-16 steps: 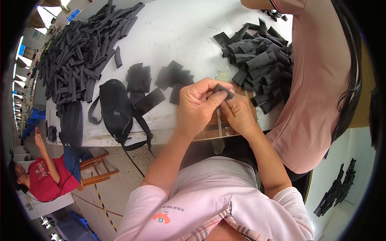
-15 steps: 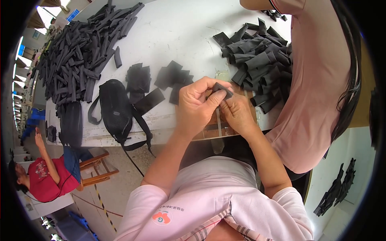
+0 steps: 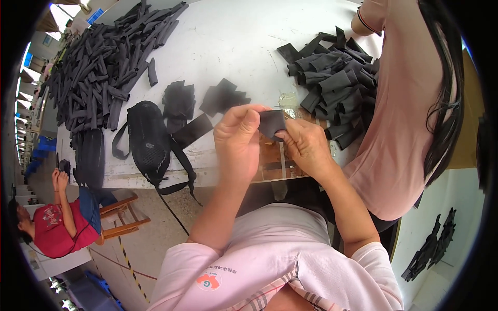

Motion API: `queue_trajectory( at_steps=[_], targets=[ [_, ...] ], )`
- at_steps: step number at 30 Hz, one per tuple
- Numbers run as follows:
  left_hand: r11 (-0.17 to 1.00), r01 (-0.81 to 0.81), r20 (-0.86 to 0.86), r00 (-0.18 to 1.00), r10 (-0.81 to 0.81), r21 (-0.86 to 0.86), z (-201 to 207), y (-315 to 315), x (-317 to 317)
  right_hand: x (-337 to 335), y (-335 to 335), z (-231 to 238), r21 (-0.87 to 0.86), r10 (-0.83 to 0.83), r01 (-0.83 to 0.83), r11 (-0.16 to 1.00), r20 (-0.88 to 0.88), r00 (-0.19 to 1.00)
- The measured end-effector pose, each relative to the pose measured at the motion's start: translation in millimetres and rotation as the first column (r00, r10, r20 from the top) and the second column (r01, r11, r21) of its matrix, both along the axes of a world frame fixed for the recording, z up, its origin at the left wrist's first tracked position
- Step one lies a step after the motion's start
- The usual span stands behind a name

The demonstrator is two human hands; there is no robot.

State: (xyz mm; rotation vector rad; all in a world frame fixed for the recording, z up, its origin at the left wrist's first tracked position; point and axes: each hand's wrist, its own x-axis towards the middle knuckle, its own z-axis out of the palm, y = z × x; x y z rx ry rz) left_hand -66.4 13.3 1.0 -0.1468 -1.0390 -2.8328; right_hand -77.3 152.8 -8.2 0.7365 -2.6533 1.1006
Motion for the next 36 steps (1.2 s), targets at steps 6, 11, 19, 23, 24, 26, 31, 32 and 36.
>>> queue_trajectory(
  at_steps=[6, 11, 19, 23, 24, 26, 31, 32, 36],
  targets=[
    [0.967, -0.115, -0.101, 0.99, 0.094, -0.229, 1, -5, 0, 0, 5, 10, -0.098, 0.075, -0.085, 0.992, -0.101, 0.992],
    [0.838, -0.209, -0.054, 0.976, 0.211, -0.505, -11, -25, -20, -5, 7, 51, -0.435, 0.084, 0.04, 0.9, 0.262, 0.961],
    [-0.317, 0.022, -0.166, 0.817, 0.552, -0.948, -96, -90, -109, -67, 59, -13, -0.619, 0.024, 0.671, 0.408, 0.742, 0.67],
    [-0.303, 0.089, -0.09, 0.844, 0.529, -0.949, -116, -118, -117, -8, 40, -30, -0.6, 0.048, 0.615, 0.511, 0.735, 0.677],
    [-0.302, 0.088, -0.088, 0.849, 0.522, -0.949, -115, -120, -116, 4, 39, -32, -0.587, 0.096, 0.561, 0.584, 0.736, 0.67],
    [-0.23, -0.121, -0.229, 0.815, 0.532, -0.966, -109, -120, -108, 24, 27, -32, -0.492, 0.093, 0.483, 0.724, 0.764, 0.638],
    [-0.032, -0.433, -0.376, 0.741, 0.557, -0.901, -65, -105, -58, 47, -9, -26, -0.449, 0.244, 0.17, 0.877, 0.721, 0.648],
    [0.118, -0.439, -0.285, 0.742, 0.607, -0.891, -63, -102, -48, 46, -17, -26, -0.415, 0.262, 0.076, 0.907, 0.695, 0.67],
    [0.743, -0.232, 0.216, 0.865, 0.453, -0.628, -45, -93, -12, 40, -45, -11, -0.231, 0.033, 0.004, 0.973, 0.157, 0.987]
  ],
)
